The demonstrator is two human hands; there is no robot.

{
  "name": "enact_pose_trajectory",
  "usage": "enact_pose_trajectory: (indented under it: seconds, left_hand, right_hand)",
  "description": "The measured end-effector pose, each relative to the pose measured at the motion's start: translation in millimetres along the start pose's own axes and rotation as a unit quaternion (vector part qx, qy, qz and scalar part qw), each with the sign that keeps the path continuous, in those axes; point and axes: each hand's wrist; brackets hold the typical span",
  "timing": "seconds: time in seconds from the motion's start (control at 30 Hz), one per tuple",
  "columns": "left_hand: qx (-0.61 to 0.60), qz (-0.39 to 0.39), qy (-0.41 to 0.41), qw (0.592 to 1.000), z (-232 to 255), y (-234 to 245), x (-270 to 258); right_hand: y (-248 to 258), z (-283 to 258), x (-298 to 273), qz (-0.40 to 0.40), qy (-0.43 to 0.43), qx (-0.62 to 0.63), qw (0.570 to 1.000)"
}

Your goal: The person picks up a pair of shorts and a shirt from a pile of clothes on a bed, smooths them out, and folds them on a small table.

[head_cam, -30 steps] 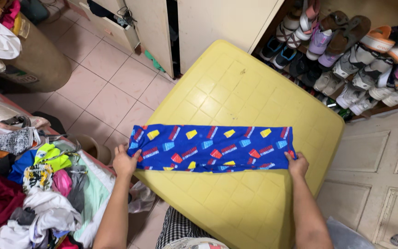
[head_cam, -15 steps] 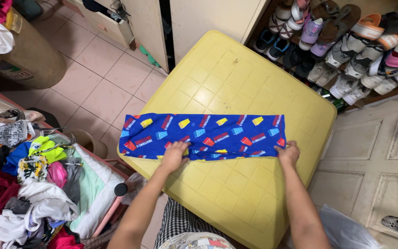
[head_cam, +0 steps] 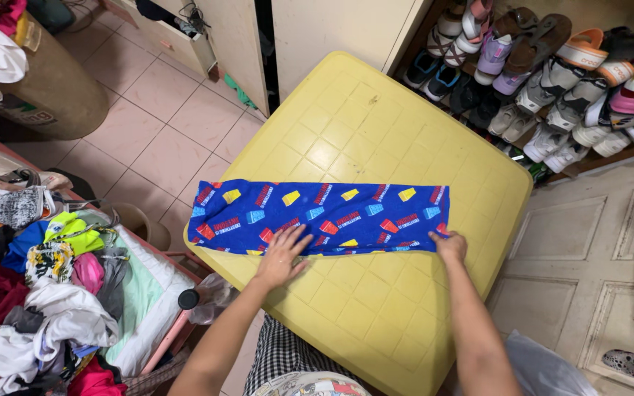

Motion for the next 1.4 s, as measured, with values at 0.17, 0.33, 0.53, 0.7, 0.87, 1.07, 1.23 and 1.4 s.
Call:
enact_pose_trajectory:
  seconds: [0.17,0.33,0.53,0.7,0.87,1.07,1.23,1.4]
  left_hand:
    - [0.019,-0.177,0.016,0.984,8.1,-18.8,5.3]
    - [-0.225,-0.067,0.169,0.957,-21.2,-58.9,25.8]
    - [-0.668,0.019,0.402,0.626,-59.4,-103.1,68.2]
    - [-0.614,0.084,0.387,0.683,-54.4,-120.5,84.3]
    - [-0.39,0.073,0.311,0.863,-17.3,-73.6,89.7]
    - [-0.519,0.098,0.177,0.831,-5.7,-2.2,84.6]
    - [-0.227,0.129,0.284,0.923,-62.5,-14.0,36.3]
    - [-0.19,0.168,0.337,0.907,-76.7,-53.4,42.2]
  right_hand:
    - [4.6,-28.3,6.8,0.022,-0.056,0.13,0.99]
    - [0.0,-110.5,-28.7,0.142,0.208,0.179,0.951]
    - [-36.7,-219.7,-151.2,-0.142,0.324,0.265,0.897]
    - [-68.5,-195.9,-145.7,-0.178,0.297,0.291,0.892]
    - [-84.7,-153.6,-116.4,-0.009,0.289,0.162,0.943]
    - [-95.4,-151.0,-103.9,-0.006,0.217,0.126,0.968]
    - [-105.1,-158.9,-109.9,-0.08,0.254,0.066,0.962]
    - [-112.4,-170.3,-120.6,-0.038,0.224,0.039,0.973]
Point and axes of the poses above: each hand's wrist, its own x-axis towards the middle knuckle, its own y-axis out of the back of the hand, z = x × y, and after that the axes turned 2 degrees about y, right-handed
